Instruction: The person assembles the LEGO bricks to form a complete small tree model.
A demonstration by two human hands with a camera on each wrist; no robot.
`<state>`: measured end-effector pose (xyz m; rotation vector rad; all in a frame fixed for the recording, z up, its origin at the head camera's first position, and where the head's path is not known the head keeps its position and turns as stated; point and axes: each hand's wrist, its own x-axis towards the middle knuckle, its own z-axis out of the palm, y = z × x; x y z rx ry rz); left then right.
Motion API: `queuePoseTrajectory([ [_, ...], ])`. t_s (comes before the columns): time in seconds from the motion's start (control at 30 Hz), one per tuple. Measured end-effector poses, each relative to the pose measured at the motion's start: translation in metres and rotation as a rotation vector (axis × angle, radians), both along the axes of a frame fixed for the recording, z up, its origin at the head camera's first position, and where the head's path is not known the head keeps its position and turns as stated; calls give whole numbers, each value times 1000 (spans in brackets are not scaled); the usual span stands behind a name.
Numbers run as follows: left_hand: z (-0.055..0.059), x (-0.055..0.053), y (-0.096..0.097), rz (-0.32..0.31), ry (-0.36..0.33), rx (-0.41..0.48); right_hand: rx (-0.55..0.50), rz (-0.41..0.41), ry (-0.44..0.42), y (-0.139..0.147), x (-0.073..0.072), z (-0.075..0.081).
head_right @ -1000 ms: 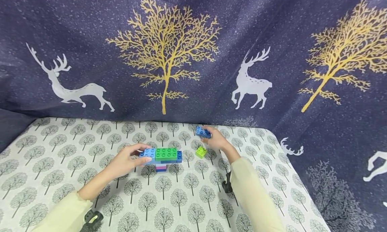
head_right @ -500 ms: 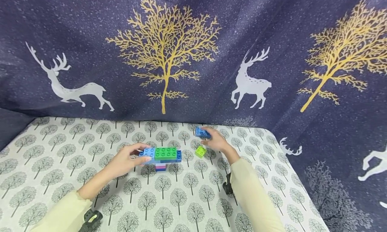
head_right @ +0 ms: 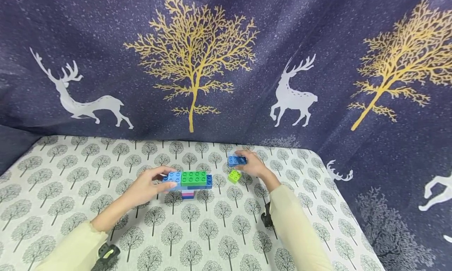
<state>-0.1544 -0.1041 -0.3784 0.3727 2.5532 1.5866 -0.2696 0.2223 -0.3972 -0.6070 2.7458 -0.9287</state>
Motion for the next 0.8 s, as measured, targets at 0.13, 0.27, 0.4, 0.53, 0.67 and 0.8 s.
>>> queuePoseTrajectory([
  [0.13, -1, 0, 0, -1, -2, -4, 32, 1, 17, 1, 4, 0],
  [0.27, -3, 0, 0, 3, -18, -1, 38, -15, 21, 3, 7, -2],
  [0.4, -4, 0, 0, 8, -19, 3, 27, -15, 40, 5, 7, -5],
  [0.53, -4, 0, 0, 8, -15, 8, 34, -2, 51, 8, 9, -7],
  [0.67, -3, 0, 0, 10, -11, 7, 15, 0, 28, 11, 11, -9],
  [0.8, -1, 0, 0, 6, 0, 6, 7, -15, 23, 12, 12, -9],
])
